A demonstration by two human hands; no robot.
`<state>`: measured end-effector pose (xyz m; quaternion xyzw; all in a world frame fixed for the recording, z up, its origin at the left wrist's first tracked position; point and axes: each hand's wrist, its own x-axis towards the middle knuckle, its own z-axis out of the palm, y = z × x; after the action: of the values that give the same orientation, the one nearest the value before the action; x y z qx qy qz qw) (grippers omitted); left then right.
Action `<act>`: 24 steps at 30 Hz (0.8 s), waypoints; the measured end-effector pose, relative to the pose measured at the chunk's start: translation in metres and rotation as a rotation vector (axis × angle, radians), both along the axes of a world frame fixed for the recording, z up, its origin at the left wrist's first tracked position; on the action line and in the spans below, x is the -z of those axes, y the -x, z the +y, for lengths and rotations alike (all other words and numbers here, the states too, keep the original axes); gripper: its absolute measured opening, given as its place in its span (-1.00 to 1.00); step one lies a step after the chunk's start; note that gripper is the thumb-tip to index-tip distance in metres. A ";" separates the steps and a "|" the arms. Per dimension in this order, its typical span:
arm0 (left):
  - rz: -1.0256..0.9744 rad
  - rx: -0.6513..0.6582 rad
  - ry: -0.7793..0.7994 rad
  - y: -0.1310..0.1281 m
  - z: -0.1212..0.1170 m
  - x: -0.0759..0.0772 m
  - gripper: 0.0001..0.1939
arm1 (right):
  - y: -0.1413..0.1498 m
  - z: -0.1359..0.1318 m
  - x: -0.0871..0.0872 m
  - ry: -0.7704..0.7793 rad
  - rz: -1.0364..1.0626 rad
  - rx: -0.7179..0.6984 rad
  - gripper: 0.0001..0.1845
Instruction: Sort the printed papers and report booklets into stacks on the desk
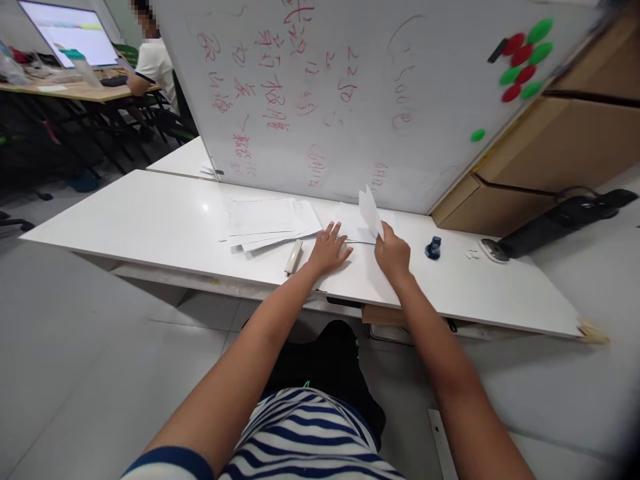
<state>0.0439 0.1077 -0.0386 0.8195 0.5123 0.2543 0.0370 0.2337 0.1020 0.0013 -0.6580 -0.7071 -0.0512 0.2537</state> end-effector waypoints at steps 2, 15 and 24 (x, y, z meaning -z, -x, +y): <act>-0.128 0.061 0.024 0.001 -0.011 -0.007 -0.58 | -0.004 -0.040 0.000 -0.089 0.077 0.009 -0.42; -1.272 -0.091 0.960 0.034 -0.153 -0.015 -0.54 | 0.044 -0.170 0.053 0.257 -0.019 -0.571 -0.03; -1.401 -0.096 1.067 0.063 -0.163 0.024 -0.46 | 0.004 -0.186 0.086 0.118 1.255 0.240 -0.12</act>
<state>-0.0190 -0.0556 -0.0624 0.3262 0.4562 0.4265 0.7096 0.2294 -0.0840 -0.0851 -0.6501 -0.3471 0.3548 0.5752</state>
